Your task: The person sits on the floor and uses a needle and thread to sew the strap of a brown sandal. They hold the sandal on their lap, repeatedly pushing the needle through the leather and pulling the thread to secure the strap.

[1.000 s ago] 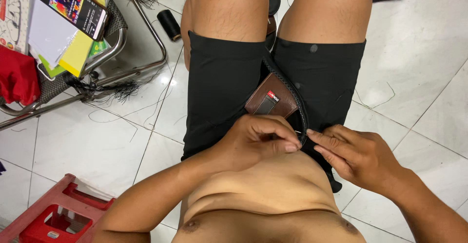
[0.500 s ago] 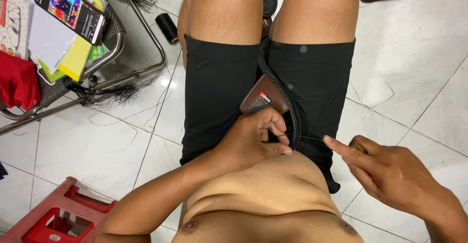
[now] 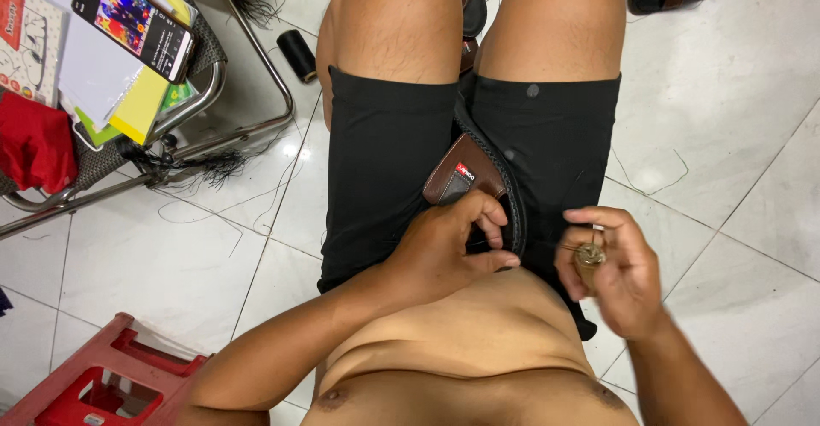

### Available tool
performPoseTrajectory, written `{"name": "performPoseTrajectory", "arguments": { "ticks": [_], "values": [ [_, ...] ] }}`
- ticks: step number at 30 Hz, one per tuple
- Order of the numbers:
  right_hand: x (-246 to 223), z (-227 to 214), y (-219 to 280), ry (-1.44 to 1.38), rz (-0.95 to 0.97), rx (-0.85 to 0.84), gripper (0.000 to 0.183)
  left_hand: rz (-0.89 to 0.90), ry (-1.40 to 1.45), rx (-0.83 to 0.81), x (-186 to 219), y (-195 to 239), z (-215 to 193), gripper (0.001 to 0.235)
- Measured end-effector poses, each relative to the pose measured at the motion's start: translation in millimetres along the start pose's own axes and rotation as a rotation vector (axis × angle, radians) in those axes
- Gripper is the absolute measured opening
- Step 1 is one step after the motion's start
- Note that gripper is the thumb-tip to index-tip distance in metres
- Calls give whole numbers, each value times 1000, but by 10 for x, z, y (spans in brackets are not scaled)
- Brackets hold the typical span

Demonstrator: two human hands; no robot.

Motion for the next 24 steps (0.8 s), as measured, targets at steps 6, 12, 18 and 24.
{"name": "performPoseTrajectory", "arguments": {
  "ticks": [6, 12, 18, 24],
  "values": [
    [-405, -250, 107, 1253, 563, -461, 26, 151, -52, -220, -25, 194, -189, 23],
    [-506, 316, -172, 847, -134, -300, 20, 547, -482, 82, 151, 304, -280, 15],
    [-400, 484, -202, 550, -59, -255, 8, 531, -620, 119, 338, 305, -428, 4],
    [-287, 677, -258, 507, 6, -385, 8, 621, -482, 172, 512, 267, -284, 9]
  ]
}}
Point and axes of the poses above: each hand's wrist, its own y-axis away from the middle knuckle, its own z-axis out of the palm, x = y × z, the point moved 2 cm from there along -y, towards the middle knuckle, and after that the axes turned 6 degrees about -z, right-handed, at the moved point
